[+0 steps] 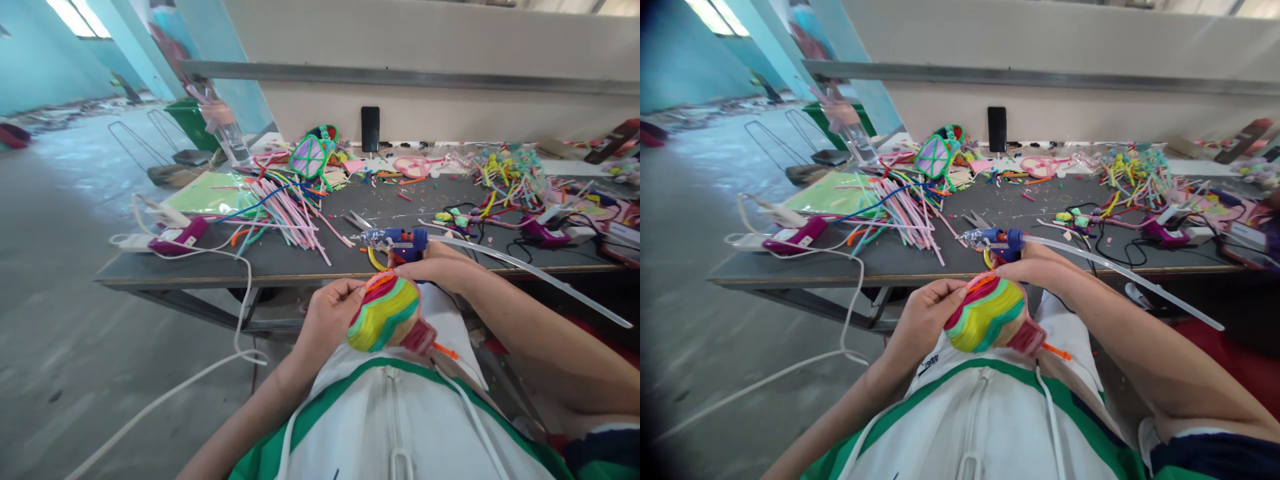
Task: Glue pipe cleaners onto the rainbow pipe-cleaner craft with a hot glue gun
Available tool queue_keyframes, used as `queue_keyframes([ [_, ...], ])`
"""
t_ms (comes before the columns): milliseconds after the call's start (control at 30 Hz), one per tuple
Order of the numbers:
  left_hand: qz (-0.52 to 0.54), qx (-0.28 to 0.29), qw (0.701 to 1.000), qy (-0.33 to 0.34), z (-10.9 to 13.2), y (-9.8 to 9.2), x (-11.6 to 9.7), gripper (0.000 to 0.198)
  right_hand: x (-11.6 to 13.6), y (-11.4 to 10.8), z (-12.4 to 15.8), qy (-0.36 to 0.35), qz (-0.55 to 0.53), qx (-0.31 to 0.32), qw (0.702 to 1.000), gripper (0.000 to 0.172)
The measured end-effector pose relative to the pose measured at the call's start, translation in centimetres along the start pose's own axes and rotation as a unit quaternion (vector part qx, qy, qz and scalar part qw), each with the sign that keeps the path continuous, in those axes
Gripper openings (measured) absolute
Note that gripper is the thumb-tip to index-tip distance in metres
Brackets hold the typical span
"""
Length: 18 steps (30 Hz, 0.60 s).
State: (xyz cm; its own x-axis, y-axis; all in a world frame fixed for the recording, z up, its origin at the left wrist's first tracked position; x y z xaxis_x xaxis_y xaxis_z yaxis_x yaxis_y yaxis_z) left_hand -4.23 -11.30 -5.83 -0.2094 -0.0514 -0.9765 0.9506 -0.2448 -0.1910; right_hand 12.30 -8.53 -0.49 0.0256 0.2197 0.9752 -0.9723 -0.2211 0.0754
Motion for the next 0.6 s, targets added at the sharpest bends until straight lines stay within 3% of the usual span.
queue_keyframes([
  [600, -0.026, 0.000, 1.000, 0.011, 0.07, -0.07, 0.21, 0.024, -0.10, -0.32, 0.10, 0.025, 0.063, -0.059, 0.996, 0.018],
])
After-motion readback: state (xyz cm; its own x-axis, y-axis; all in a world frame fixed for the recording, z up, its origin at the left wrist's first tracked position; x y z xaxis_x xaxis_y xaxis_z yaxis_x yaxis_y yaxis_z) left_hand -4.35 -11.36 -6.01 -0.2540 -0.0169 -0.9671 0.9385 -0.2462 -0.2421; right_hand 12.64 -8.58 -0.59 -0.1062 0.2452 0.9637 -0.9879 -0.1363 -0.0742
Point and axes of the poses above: each hand's wrist, its own z-axis away from the middle knuckle, its own y-axis out of the palm, x = y × z, the point moved 7 cm from there along -z, towards the middle knuckle, and after that the axes turned 14 degrees about -z, right-handed, at the moved point
